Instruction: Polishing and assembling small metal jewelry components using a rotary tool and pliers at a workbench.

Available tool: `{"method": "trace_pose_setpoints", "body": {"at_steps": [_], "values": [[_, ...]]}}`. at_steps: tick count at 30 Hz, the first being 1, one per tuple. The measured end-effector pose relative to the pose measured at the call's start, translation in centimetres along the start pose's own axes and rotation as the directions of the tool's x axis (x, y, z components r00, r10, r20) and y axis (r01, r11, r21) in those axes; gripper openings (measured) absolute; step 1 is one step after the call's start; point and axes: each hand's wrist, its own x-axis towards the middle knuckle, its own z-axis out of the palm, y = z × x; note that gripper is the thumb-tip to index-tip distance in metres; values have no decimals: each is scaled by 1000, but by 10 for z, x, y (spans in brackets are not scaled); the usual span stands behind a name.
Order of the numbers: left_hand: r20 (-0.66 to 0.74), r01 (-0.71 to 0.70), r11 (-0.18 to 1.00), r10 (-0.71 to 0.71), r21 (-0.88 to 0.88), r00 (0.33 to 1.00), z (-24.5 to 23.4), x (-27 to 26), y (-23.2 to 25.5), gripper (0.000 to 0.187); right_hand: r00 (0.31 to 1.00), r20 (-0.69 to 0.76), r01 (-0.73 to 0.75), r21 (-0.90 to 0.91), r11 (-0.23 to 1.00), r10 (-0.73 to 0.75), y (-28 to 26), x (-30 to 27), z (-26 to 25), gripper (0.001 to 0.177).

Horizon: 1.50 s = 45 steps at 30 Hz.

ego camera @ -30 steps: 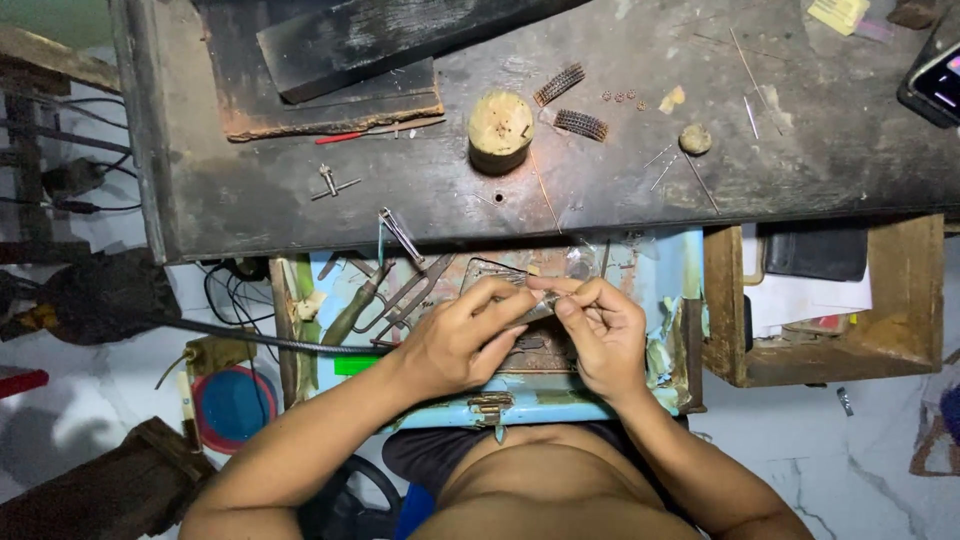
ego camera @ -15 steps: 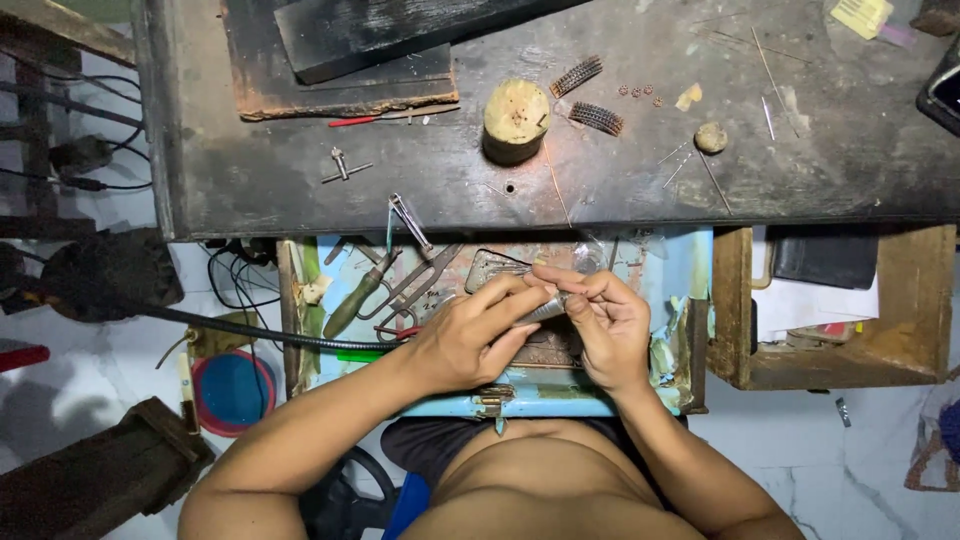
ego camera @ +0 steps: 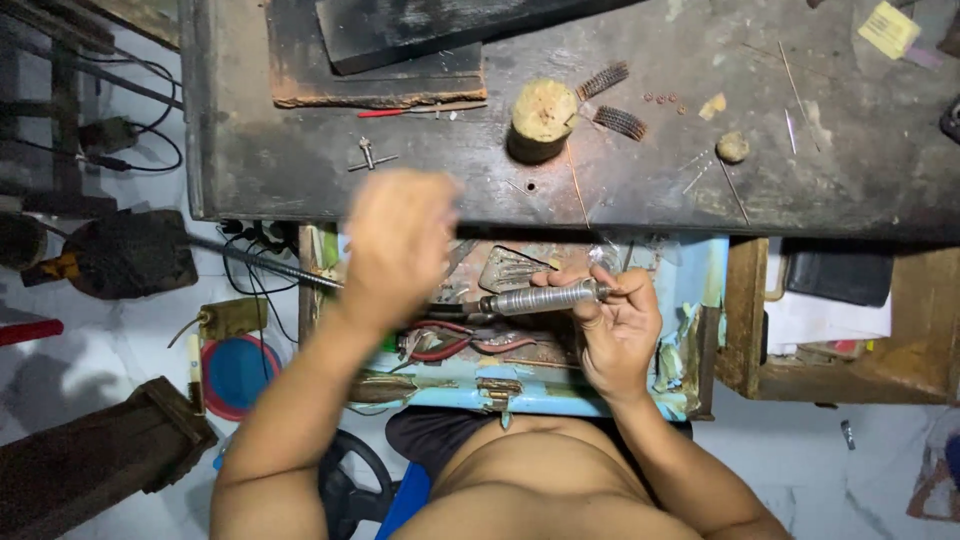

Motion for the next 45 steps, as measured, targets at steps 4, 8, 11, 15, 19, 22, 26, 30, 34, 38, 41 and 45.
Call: {"method": "trace_pose_setpoints", "body": {"at_steps": [4,8,11,15,19,22,26,30,34,38,41,45], "values": [[325,282,903,-387,324,863,-34,-8,-63,28,997,73,13,81,997,-19,-12,3,6,35],[393,346,895,-436,280,809,-41,-4,-71,14,994,103,32,84,996,-40,-16,1,9,33],[381,305,920,-381,246,842,-47,14,-46,8,987,150,37,134,990,-57,-14,2,11,32],[407,397,899,-299,-184,863,-48,37,20,18,983,178,23,130,991,-46,-15,1,17,33],[372,323,818,-145,-476,917,-35,42,77,21,987,156,47,-6,999,-45,4,-6,-5,39],[343,189,862,-20,-470,939,-36,54,98,18,986,165,42,-1,999,-41,20,-13,-27,40],[323,70,925,59,-373,945,-39,59,103,18,987,153,45,-19,999,-41,13,-17,-27,41],[411,77,931,83,-357,908,-50,68,108,19,987,133,-81,-51,995,87,-2,-21,-17,37],[391,-84,945,210,-316,896,-52,70,105,25,982,171,-79,-13,997,80,-2,-20,-16,34],[397,-75,946,203,-315,895,-54,69,103,21,968,227,-108,-13,994,108,-8,-15,-9,34],[354,143,898,14,-415,935,-54,65,107,12,969,225,-97,-30,995,102,-6,-17,-5,37],[521,649,592,-404,-477,752,-50,45,105,6,968,251,18,-167,986,25,-10,-16,6,34]]}}
